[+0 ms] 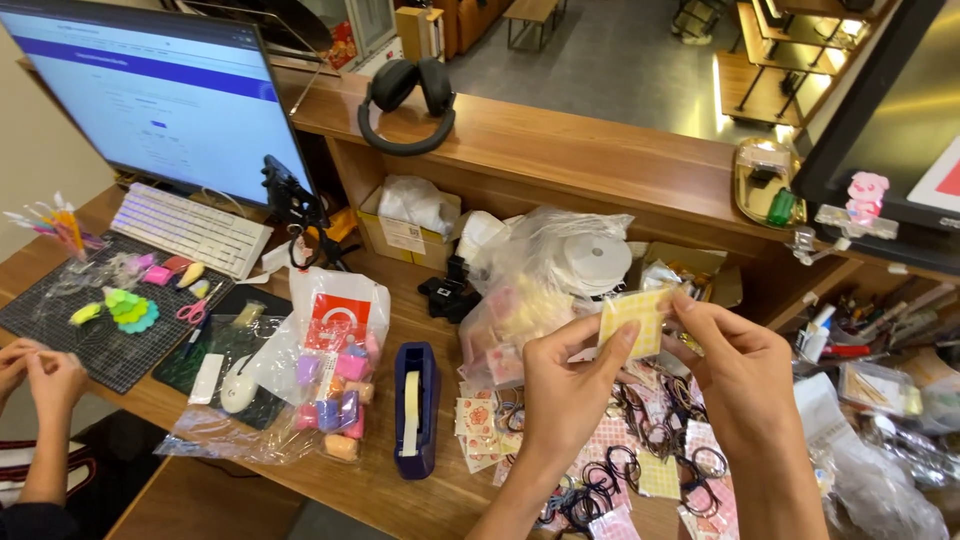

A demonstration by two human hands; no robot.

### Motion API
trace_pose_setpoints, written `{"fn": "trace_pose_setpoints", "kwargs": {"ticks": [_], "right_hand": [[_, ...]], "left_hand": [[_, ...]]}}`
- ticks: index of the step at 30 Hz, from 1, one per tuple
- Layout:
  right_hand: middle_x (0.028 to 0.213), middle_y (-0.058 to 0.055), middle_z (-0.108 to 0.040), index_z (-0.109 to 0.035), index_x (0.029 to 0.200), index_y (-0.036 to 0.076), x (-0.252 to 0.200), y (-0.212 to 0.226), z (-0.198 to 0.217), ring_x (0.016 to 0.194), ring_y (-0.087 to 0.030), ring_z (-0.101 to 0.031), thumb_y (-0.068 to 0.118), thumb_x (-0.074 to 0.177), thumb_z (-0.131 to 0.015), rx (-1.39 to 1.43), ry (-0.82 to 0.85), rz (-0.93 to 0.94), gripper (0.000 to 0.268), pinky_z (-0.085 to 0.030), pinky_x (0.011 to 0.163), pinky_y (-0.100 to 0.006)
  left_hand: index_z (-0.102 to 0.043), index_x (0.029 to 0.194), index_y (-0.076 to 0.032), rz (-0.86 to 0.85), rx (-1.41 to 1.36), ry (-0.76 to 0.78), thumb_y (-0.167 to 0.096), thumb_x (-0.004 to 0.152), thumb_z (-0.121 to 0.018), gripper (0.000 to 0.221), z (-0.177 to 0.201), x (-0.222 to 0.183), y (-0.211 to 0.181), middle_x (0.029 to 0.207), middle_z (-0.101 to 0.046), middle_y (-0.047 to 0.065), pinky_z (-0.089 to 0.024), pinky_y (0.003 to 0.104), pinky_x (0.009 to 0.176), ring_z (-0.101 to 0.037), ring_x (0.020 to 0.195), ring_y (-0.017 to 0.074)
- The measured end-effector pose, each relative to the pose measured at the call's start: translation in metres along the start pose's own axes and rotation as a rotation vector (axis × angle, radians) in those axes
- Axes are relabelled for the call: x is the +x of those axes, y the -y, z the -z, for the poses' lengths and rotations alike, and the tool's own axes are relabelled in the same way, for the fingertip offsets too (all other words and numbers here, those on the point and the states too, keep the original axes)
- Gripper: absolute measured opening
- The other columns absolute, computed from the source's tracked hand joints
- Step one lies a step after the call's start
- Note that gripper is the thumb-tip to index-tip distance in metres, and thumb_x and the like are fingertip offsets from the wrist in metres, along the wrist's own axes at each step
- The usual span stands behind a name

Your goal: The person repeatedly picks up small patterned paper tags and black elastic hair ties from a cluttered desk. They attach each tag to a hair tie by hand and place the finished items on the desk. The process is repeated for multiple units throughout the clip.

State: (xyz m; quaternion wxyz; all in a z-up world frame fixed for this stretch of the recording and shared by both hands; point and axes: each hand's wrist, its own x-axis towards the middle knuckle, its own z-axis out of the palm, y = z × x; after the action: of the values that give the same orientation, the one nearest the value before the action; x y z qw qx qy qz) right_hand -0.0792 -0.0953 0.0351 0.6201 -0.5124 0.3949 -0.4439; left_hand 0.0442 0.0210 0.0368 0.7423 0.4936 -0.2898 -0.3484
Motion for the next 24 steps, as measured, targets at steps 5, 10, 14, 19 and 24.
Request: {"fn": "trace_pose_setpoints", "kwargs": {"ticks": [5,10,14,19,24], "right_hand": [[0.113,-0.017,-0.083,-0.083,0.113,-0.008,-0.012,-0.004,0.007,0.102,-0.023,-0.074,0.01,0.109,-0.075,0.03,-0.067,-0.003,0.02,-0.066,0.093,-0.04],[0.116,-0.022,-0.087,-0.084,0.115,-0.009,-0.017,-0.014,0.032,0.106,-0.027,-0.078,0.006,0.101,-0.08,-0.006,-0.147,-0.012,0.022,-0.064,0.089,-0.04],[0.107,-0.02,-0.087,-0.089,0.113,-0.007,-0.021,-0.006,0.036,0.094,-0.023,-0.071,0.006,0.097,-0.085,-0.063,-0.197,-0.028,0.021,-0.058,0.081,-0.036],[0.117,-0.028,-0.088,-0.088,0.117,-0.011,-0.021,0.011,0.027,0.104,-0.036,-0.076,-0.003,0.097,-0.08,-0.049,-0.215,-0.083,0.023,-0.063,0.089,-0.045],[0.106,-0.026,-0.087,-0.091,0.106,-0.014,-0.018,0.005,0.011,0.1,-0.031,-0.074,-0.005,0.093,-0.086,-0.023,-0.24,-0.053,0.016,-0.064,0.089,-0.043]], "left_hand": [[-0.088,0.125,0.005,0.022,-0.081,0.071,-0.017,0.105,-0.079,0.031,0.0,-0.003,0.002,0.11,-0.09,0.016,-0.076,0.031,0.071,-0.086,0.085,0.0238],[-0.087,0.11,0.01,0.072,-0.187,0.13,-0.017,0.103,-0.081,0.029,-0.012,-0.002,0.024,0.097,-0.086,0.015,-0.083,0.041,0.085,-0.079,0.09,0.0197],[-0.086,0.126,0.011,0.146,-0.24,0.17,-0.01,0.101,-0.08,0.033,-0.019,0.005,0.035,0.116,-0.089,0.021,-0.082,0.042,0.085,-0.085,0.101,0.0302],[-0.084,0.131,0.009,0.185,-0.244,0.235,-0.006,0.099,-0.082,0.035,-0.018,0.014,0.033,0.132,-0.088,0.03,-0.083,0.045,0.084,-0.088,0.113,0.0459],[-0.088,0.126,0.011,0.241,-0.221,0.177,-0.008,0.098,-0.082,0.035,-0.011,0.019,0.025,0.117,-0.092,0.023,-0.084,0.045,0.087,-0.086,0.104,0.0307]]}}
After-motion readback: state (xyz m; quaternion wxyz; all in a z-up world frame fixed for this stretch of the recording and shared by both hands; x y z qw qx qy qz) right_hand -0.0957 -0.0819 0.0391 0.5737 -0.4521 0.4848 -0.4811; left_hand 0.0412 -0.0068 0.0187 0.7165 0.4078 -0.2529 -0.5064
